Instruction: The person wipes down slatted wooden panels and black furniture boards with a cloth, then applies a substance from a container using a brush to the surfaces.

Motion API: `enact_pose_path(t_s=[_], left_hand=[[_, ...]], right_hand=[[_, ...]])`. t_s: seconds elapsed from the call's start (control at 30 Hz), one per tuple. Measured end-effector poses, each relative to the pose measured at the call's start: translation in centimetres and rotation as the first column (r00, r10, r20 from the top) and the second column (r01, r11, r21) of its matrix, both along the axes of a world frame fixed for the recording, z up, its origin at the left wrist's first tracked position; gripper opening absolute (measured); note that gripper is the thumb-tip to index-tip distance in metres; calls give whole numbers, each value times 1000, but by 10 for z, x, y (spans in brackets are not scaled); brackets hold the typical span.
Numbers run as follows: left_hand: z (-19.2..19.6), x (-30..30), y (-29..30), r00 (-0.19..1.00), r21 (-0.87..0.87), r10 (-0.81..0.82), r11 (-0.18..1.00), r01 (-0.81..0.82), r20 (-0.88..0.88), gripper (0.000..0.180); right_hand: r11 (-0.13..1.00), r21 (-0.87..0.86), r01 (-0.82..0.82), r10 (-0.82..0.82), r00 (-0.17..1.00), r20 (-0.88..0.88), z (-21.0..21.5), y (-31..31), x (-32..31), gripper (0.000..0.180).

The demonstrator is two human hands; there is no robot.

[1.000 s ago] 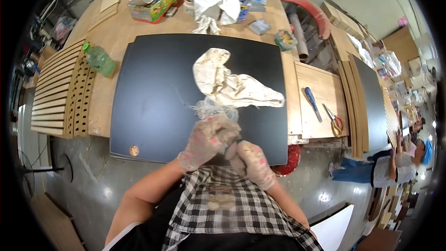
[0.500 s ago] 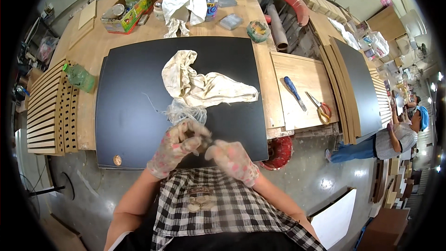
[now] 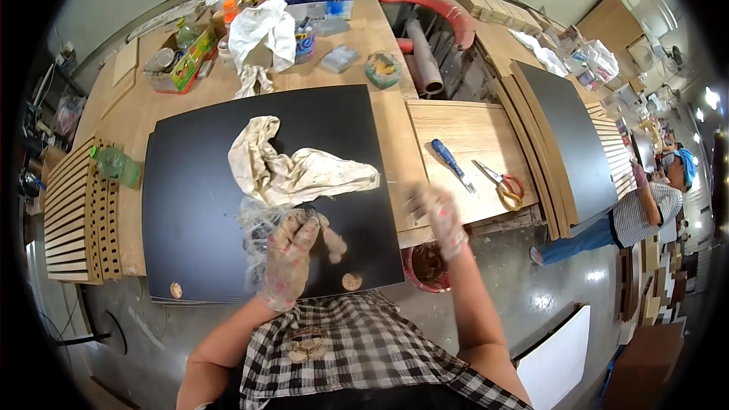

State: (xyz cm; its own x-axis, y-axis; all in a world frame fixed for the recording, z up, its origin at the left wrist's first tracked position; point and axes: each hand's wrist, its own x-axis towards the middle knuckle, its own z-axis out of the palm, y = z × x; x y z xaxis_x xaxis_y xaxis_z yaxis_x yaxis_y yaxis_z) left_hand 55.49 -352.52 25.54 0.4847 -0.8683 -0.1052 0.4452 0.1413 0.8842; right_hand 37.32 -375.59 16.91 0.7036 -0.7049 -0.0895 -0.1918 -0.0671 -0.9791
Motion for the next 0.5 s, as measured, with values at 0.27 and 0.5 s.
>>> enact_pose_path(t_s=[0.27, 0.5], left_hand=[[-10, -36, -40, 873, 67, -358, 914, 400, -331, 37], [-19, -58, -72, 845, 239, -508, 810, 535, -170, 28]], right_hand=[[610, -770, -189, -561, 583, -587, -63, -124, -38, 42], [867, 64, 493, -491, 828, 272, 7, -69, -49, 6]])
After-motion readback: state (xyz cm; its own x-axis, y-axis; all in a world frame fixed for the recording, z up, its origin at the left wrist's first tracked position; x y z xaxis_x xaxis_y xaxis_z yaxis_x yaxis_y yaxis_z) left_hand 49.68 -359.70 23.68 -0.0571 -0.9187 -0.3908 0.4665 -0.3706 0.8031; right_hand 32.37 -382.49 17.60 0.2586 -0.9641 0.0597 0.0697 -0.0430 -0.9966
